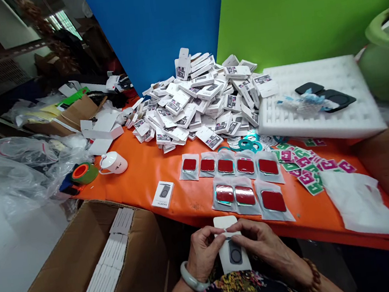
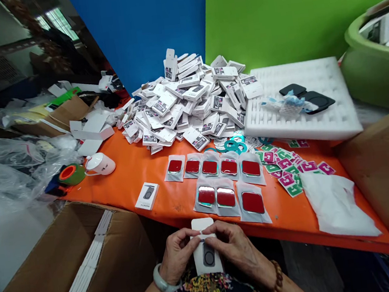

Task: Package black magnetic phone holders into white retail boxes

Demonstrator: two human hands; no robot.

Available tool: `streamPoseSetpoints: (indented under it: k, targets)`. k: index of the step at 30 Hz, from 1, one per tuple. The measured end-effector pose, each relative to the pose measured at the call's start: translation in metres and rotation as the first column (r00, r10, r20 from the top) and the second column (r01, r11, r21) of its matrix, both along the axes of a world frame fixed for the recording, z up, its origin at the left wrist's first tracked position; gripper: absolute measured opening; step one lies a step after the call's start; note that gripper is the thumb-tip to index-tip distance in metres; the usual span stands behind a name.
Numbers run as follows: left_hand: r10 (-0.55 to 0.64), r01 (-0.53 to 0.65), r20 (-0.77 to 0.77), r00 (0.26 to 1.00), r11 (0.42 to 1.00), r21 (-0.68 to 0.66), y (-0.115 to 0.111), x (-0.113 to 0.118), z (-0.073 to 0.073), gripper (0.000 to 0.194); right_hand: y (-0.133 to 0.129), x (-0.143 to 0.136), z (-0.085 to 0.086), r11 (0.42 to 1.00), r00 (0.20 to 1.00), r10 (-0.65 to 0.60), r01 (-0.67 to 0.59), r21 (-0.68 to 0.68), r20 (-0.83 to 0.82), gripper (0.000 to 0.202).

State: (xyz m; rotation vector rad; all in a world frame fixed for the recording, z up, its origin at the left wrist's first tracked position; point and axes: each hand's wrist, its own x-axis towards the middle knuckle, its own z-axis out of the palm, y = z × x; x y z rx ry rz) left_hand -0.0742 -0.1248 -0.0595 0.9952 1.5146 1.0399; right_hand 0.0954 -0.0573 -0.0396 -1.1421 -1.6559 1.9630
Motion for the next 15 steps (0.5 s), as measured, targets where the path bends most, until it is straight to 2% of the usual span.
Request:
streamPoseSetpoints:
  k: [3,6,9,11,12,13,15]
  targets:
    - [0.028,-0.031,0.033,0.999,0.994,0.107,0.004,0.003,0.003,0.021,-0.004,-0.005,-0.006,0.993,0.995,-0.096,0.096,0.065,-0.015,0.026]
    - [0.112,-0.118,0.045,0.993,0.978,0.170,0.012,0.009,0.006,0.017,-0.004,-0.012,-0.013,0.955,0.965,-0.246,0.257,0.147,-0.088,0.024]
    - [0.190,-0.212,0.173,0.966,0.970,0.118,0.019,0.012,0.004,0.027,0.002,-0.016,-0.017,0.933,0.922,-0.342,0.356,0.051,-0.185,0.034]
    - [0.160,-0.185,0.260,0.952,0.980,0.076,0.022,0.011,0.001,0.036,0.006,-0.015,-0.017,0.955,0.931,-0.296,0.294,-0.044,-0.211,0.044]
    - [0.125,-0.148,0.269,0.955,0.987,0.069,0.022,0.010,-0.001,0.034,0.008,-0.014,-0.018,0.968,0.946,-0.251,0.242,-0.067,-0.205,0.042]
    - [0.090,-0.112,0.253,0.963,0.991,0.071,0.022,0.008,-0.004,0.029,0.009,-0.013,-0.018,0.978,0.960,-0.209,0.201,-0.064,-0.188,0.036]
    - [0.054,-0.070,0.168,0.984,0.994,0.090,0.022,0.006,-0.009,0.021,0.010,-0.009,-0.020,0.986,0.978,-0.158,0.164,0.030,-0.138,0.026]
